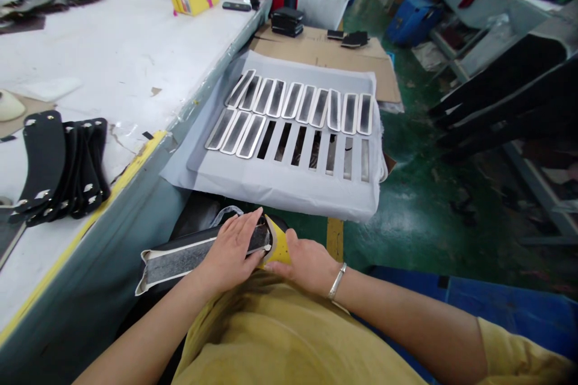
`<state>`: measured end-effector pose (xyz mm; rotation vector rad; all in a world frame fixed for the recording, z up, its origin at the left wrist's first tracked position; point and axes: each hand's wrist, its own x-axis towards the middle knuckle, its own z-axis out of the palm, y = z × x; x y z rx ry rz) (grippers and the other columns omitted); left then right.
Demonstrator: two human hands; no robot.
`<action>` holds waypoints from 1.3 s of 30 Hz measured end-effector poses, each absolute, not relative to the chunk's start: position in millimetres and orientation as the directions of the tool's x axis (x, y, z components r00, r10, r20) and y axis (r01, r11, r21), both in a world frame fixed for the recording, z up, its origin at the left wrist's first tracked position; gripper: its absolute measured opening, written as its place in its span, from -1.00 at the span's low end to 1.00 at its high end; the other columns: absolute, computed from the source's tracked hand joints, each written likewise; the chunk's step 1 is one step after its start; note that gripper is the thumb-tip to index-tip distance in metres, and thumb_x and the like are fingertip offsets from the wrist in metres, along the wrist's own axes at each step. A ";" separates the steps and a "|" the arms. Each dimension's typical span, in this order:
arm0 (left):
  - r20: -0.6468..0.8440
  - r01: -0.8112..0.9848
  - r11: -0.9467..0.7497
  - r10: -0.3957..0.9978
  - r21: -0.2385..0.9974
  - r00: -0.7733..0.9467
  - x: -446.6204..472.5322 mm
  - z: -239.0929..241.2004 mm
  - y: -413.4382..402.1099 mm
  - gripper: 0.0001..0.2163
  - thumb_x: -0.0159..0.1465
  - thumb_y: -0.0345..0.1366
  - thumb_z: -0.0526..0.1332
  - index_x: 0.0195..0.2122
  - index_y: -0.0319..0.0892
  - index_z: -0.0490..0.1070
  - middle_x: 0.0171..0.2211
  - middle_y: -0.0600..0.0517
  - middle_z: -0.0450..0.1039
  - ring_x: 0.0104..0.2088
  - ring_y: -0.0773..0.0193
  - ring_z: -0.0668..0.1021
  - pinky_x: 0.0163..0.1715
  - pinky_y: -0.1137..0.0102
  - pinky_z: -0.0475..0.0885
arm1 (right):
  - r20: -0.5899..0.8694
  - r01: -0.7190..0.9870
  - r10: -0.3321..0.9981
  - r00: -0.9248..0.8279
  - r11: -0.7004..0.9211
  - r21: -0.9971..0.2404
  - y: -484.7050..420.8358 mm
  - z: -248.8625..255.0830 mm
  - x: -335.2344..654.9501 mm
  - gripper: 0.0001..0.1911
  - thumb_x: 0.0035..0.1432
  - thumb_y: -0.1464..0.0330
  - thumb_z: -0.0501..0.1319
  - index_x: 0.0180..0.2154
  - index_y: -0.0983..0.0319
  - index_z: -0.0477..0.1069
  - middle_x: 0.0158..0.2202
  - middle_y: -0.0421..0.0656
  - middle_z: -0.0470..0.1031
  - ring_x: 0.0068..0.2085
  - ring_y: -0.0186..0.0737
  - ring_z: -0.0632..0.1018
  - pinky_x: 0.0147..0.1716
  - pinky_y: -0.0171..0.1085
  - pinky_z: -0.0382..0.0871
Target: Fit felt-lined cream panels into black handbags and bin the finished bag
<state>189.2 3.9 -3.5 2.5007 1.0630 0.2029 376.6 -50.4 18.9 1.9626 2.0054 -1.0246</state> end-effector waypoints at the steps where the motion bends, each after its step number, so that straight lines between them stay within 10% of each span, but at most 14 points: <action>1: -0.028 0.654 -0.621 0.715 0.432 0.698 189.1 -3.0 4.1 -0.39 0.20 -0.27 0.10 0.25 -0.25 -0.09 0.21 -0.18 0.16 0.19 0.08 0.24 0.19 0.09 0.08 | -0.545 0.928 0.830 -0.118 -0.103 -0.359 -52.2 18.3 375.1 -0.32 0.05 -0.16 0.01 -0.11 0.31 0.19 -0.33 0.07 0.49 -0.28 0.10 0.56 -0.41 -0.17 0.32; 11: -0.096 0.589 -0.653 0.627 0.477 0.773 177.2 3.1 10.5 -0.07 0.02 0.00 0.27 0.30 -0.23 -0.23 0.26 -0.23 0.04 0.24 -0.02 0.15 0.21 0.06 0.02 | -0.537 0.910 0.843 -0.015 -0.211 -0.356 -60.0 19.2 363.5 -0.34 0.06 -0.14 0.02 -0.10 0.30 0.18 -0.33 0.04 0.48 -0.26 0.11 0.56 -0.40 -0.18 0.29; 31: -0.013 0.527 -0.647 0.625 0.552 0.780 171.6 -6.0 19.5 -0.06 0.01 -0.23 0.36 0.30 -0.16 -0.23 0.20 -0.25 0.15 0.17 -0.04 0.27 0.12 0.06 0.20 | -0.551 0.965 0.833 -0.056 -0.096 -0.243 -47.4 26.4 363.2 -0.33 0.07 -0.14 0.03 -0.12 0.34 0.20 -0.36 0.07 0.50 -0.32 0.13 0.56 -0.45 -0.17 0.32; 39: -0.094 0.545 -0.616 0.610 0.569 0.787 171.1 -2.4 19.4 -0.06 0.01 -0.11 0.35 0.29 -0.14 -0.21 0.22 -0.25 0.12 0.20 -0.02 0.24 0.14 0.06 0.18 | -0.542 0.860 0.839 -0.046 -0.243 -0.449 -64.9 10.0 378.1 -0.32 0.04 -0.12 0.08 -0.08 0.34 0.21 -0.32 0.04 0.48 -0.28 0.05 0.53 -0.38 -0.19 0.29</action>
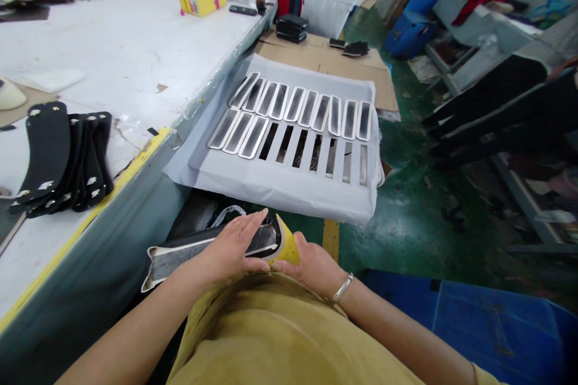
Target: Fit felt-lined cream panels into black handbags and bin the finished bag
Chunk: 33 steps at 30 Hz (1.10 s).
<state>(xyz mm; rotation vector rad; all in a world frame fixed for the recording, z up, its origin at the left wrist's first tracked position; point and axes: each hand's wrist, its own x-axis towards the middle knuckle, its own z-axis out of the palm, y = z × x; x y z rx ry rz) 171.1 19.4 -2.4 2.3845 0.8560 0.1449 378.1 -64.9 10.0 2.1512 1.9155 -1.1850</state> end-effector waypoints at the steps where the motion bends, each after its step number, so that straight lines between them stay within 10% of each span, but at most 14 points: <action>1: -0.113 0.556 -0.607 0.611 0.568 0.783 171.1 -1.2 18.9 -0.06 0.00 -0.10 0.36 0.29 -0.16 -0.19 0.22 -0.26 0.12 0.20 -0.01 0.23 0.15 0.07 0.16 | -0.537 0.811 0.841 -0.069 -0.266 -0.521 -67.4 7.2 385.2 -0.33 0.03 -0.10 0.10 -0.07 0.33 0.21 -0.30 0.02 0.47 -0.27 0.00 0.51 -0.36 -0.20 0.29; 6: -0.136 0.605 -0.611 0.637 0.511 0.759 176.7 0.4 13.6 -0.15 0.04 -0.09 0.31 0.27 -0.26 -0.10 0.23 -0.25 0.11 0.23 0.04 0.20 0.21 0.10 0.07 | -0.377 0.256 0.900 -0.221 -0.320 -0.912 -82.2 -8.3 415.5 -0.25 0.01 0.03 0.17 0.13 0.27 0.05 -0.37 -0.22 0.31 -0.41 -0.31 0.36 -0.43 -0.32 0.23; 14: -0.122 0.708 -0.573 0.735 0.414 0.667 192.1 -1.1 -0.4 -0.37 0.19 -0.10 0.13 0.24 -0.25 0.00 0.23 -0.18 0.15 0.23 0.07 0.20 0.21 0.05 0.03 | -0.381 -0.304 0.919 0.103 -0.336 -0.892 -64.4 1.6 387.8 -0.55 -0.02 0.20 0.12 -0.07 0.18 0.12 -0.49 -0.34 0.10 -0.60 -0.44 0.18 -0.59 -0.35 0.10; 23: -0.167 0.704 -0.550 0.722 0.448 0.671 190.7 0.8 3.3 -0.38 0.17 -0.16 0.12 0.23 -0.24 0.00 0.23 -0.17 0.13 0.24 0.08 0.18 0.22 0.04 -0.02 | -0.322 0.191 0.947 -0.016 -0.313 -0.930 -69.8 -22.3 368.4 -0.68 -0.02 0.27 0.20 -0.24 0.19 0.13 -0.47 -0.33 0.26 -0.49 -0.39 0.31 -0.45 -0.36 0.24; 33: -0.172 0.690 -0.524 0.721 0.499 0.672 189.3 5.0 3.4 -0.38 0.12 -0.27 0.14 0.21 -0.24 0.00 0.23 -0.16 0.13 0.24 0.10 0.18 0.22 0.04 -0.03 | -0.249 0.696 0.967 -0.061 -0.138 -0.705 -55.7 0.0 371.9 -0.64 -0.02 0.30 0.21 -0.21 0.22 0.12 -0.38 -0.18 0.39 -0.40 -0.24 0.42 -0.45 -0.34 0.17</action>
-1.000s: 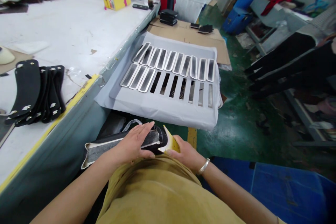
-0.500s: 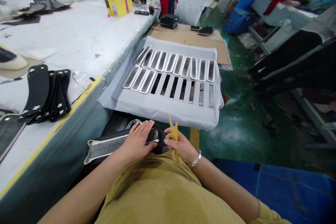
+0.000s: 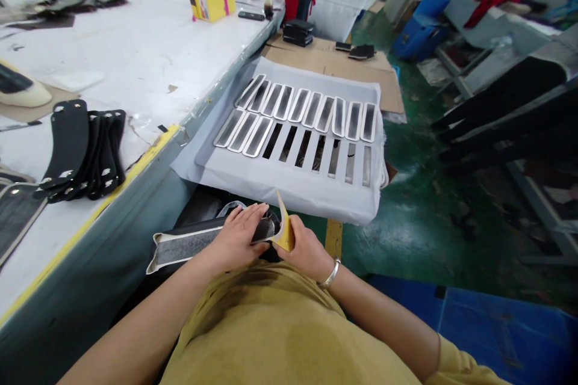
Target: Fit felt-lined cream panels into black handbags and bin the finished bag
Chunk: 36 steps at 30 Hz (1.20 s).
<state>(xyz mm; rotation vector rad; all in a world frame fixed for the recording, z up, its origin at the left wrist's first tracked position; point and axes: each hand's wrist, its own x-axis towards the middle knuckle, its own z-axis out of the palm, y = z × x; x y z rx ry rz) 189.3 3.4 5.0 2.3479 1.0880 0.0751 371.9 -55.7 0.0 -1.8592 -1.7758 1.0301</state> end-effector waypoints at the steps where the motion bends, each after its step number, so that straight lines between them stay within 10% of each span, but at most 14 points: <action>1: -0.168 0.688 -0.522 0.722 0.504 0.671 188.8 5.0 3.3 -0.38 0.12 -0.26 0.14 0.22 -0.24 0.00 0.24 -0.17 0.12 0.24 0.10 0.18 0.22 0.04 -0.03 | -0.250 0.706 0.966 -0.065 -0.132 -0.696 -54.0 0.8 372.1 -0.65 -0.02 0.29 0.21 -0.21 0.22 0.12 -0.38 -0.18 0.39 -0.40 -0.24 0.42 -0.45 -0.34 0.17; 24: -0.093 0.640 -0.478 0.754 0.601 0.650 181.8 -3.7 2.7 -0.36 0.08 -0.29 0.20 0.19 -0.23 0.03 0.21 -0.18 0.18 0.25 0.07 0.16 0.23 0.03 -0.08 | -0.301 0.804 0.935 -0.185 -0.032 -0.594 -27.9 12.9 374.2 -0.65 -0.06 0.26 0.21 -0.26 0.25 0.16 -0.41 -0.21 0.34 -0.42 -0.30 0.34 -0.41 -0.31 0.18; 36: -0.056 0.621 -0.547 0.724 0.561 0.688 180.8 1.5 -2.9 -0.77 0.11 -0.32 0.23 -0.17 -0.03 0.42 0.25 -0.04 0.11 0.28 0.03 0.08 0.19 -0.12 -0.18 | -0.281 0.779 0.936 -0.212 -0.011 -0.626 -27.0 9.2 378.1 -0.67 -0.08 0.28 0.22 -0.31 0.22 0.11 -0.45 -0.24 0.29 -0.45 -0.32 0.30 -0.44 -0.31 0.14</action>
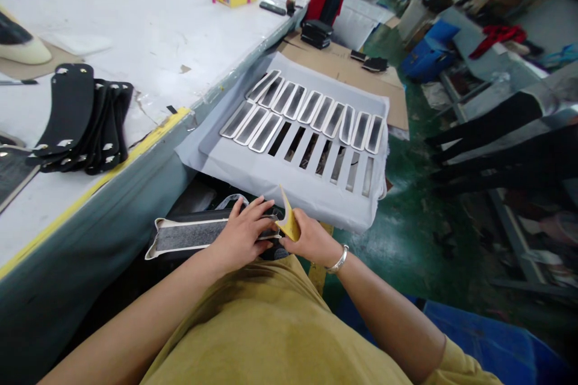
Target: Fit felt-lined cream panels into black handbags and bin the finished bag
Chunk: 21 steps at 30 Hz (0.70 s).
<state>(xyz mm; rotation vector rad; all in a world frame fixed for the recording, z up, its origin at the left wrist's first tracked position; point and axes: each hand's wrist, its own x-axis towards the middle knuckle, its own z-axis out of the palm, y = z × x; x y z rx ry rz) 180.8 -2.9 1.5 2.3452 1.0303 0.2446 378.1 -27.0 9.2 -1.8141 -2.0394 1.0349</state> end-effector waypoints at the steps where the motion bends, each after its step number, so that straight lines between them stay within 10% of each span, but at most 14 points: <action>1: -0.056 0.622 -0.547 0.725 0.560 0.687 182.6 1.4 -4.4 -0.78 0.11 -0.34 0.22 -0.18 -0.04 0.42 0.25 -0.04 0.11 0.28 0.03 0.07 0.19 -0.13 -0.18 | -0.280 0.779 0.937 -0.210 -0.013 -0.627 -26.9 9.1 377.8 -0.67 -0.08 0.28 0.22 -0.31 0.22 0.11 -0.45 -0.24 0.29 -0.45 -0.31 0.30 -0.44 -0.31 0.14; 21: -0.027 0.593 -0.537 0.728 0.600 0.686 187.6 -7.3 -8.0 -0.70 0.08 -0.37 0.24 -0.13 -0.04 0.44 0.23 0.01 0.16 0.26 0.03 0.12 0.22 -0.02 -0.19 | -0.422 0.862 0.898 -0.123 -0.114 -0.494 -19.4 23.9 356.8 -0.61 -0.16 0.37 0.22 -0.26 0.26 0.11 -0.43 -0.08 0.45 -0.43 -0.15 0.49 -0.54 -0.33 0.16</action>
